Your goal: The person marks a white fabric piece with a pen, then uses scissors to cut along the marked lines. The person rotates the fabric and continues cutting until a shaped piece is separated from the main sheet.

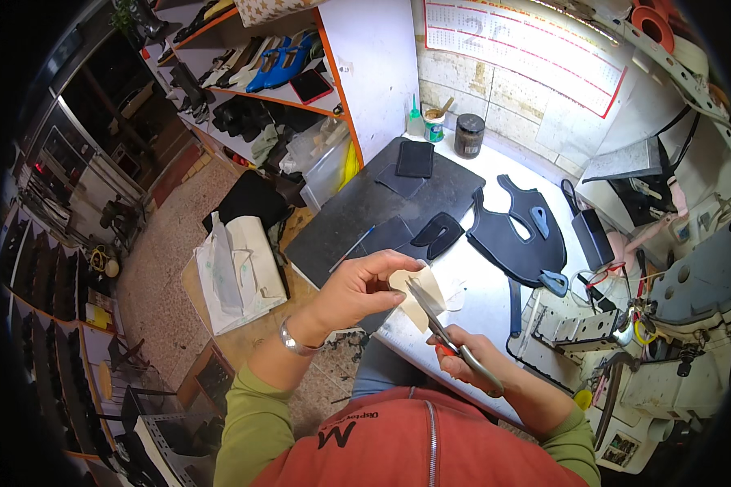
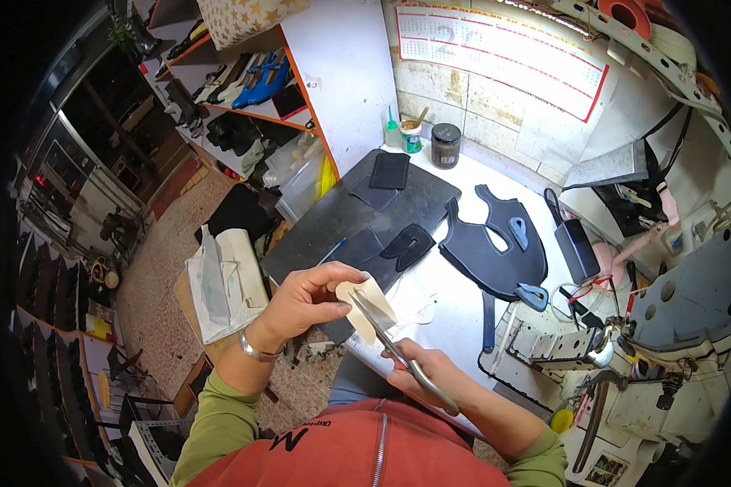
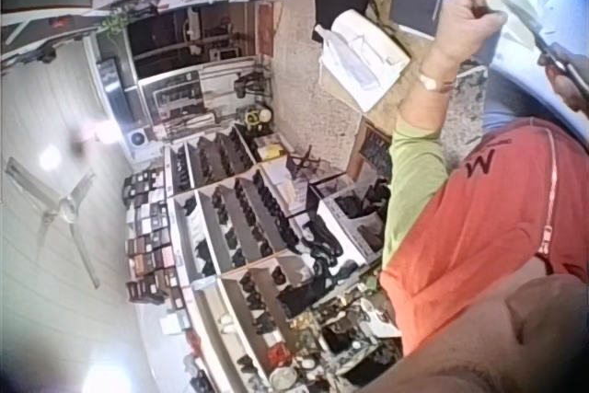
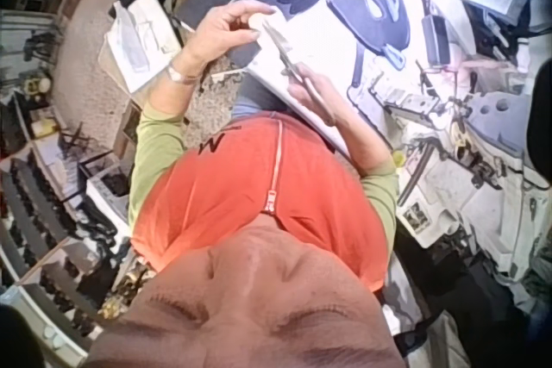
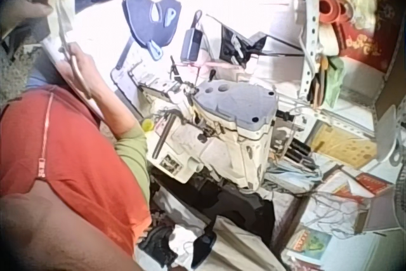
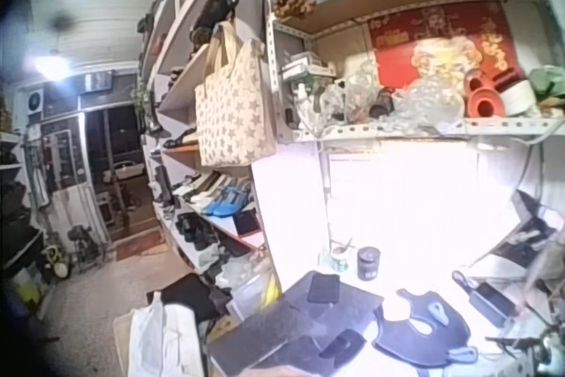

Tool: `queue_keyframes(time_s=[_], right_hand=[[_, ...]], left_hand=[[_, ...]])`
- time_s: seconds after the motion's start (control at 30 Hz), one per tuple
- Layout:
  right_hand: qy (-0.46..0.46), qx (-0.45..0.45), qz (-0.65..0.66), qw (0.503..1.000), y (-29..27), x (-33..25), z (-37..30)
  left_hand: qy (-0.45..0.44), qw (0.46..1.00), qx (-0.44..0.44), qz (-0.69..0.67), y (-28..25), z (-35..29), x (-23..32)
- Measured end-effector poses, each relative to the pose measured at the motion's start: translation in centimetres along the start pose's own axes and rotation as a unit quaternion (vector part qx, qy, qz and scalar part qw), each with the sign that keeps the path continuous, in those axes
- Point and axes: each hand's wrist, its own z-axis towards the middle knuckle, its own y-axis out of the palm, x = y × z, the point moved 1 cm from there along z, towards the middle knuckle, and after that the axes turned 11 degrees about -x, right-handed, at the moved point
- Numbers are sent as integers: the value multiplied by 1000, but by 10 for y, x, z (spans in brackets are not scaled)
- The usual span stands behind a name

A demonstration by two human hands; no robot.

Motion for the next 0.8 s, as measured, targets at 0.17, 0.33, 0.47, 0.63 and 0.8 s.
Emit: queue_keyframes(time_s=[0.17, 0.33, 0.47, 0.63, 0.8], right_hand=[[17, -1, 23, 1000, 4, -2, 2], [25, -9, 24, 999, 4, -6, 1], [20, 3, 8, 1000, 6, -7, 0], [25, -8, -16, 1000, 6, -10, -1], [29, -8, -12, 999, 7, -11, -1]], left_hand=[[-24, 997, -19, 64, 4, 1, 3], [-25, 998, -29, 45, 4, 2, -5], [-45, 998, -28, 25, 4, 2, -6], [-47, 994, -94, 17, -5, 7, 6], [-70, 981, -155, 93, -11, 11, 17]])
